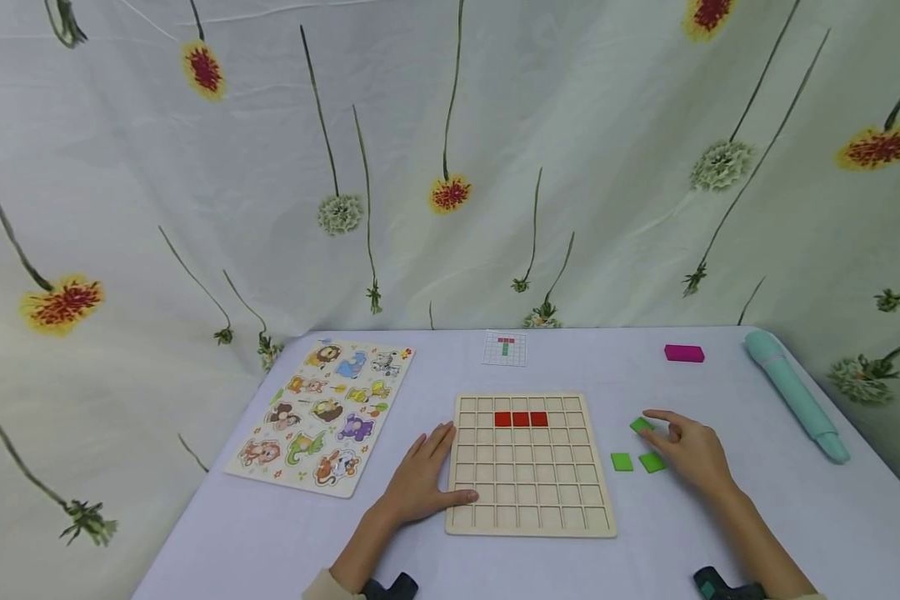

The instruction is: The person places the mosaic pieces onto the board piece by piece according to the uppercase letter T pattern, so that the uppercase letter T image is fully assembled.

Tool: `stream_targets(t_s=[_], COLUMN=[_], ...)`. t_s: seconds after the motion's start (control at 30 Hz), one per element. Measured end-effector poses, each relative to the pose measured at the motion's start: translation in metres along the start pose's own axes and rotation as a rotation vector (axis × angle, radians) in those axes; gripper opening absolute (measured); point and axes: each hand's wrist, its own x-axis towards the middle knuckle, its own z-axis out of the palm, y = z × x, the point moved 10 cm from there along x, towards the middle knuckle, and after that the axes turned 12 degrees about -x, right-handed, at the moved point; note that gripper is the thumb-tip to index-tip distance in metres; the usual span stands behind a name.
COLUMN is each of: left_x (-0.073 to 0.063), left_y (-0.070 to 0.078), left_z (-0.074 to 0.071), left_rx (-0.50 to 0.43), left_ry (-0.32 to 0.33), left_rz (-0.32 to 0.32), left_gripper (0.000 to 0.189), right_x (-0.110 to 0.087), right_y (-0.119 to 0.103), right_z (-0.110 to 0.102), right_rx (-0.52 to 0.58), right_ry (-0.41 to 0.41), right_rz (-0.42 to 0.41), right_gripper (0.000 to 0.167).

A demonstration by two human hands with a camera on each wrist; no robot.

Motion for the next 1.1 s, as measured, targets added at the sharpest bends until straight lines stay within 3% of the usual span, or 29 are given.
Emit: stream_targets(t_s=[0.33, 0.63, 1.1], left_x=[-0.001, -0.001, -0.002], left_y=[0.003, 0.001, 0.001], left_z=[-0.002, -0.001, -0.001], left_rx=[-0.001, -0.008, 0.000], left_ry=[0.020, 0.007, 0.005], left_rz=[0.036, 0.009, 0.012], left_gripper=[0.109, 0.109, 0.110], right_x=[-0.001, -0.002, -0.003], right_y=[-0.003, 0.000, 0.000], right_z=[-0.001, 0.011, 0.010], right_rx=[-0.002, -0.047, -0.025], right_ry=[-0.022, -0.113, -0.097], right_rz=[-0.003, 0.014, 0.009], right_gripper=[0.031, 0.040, 0.031])
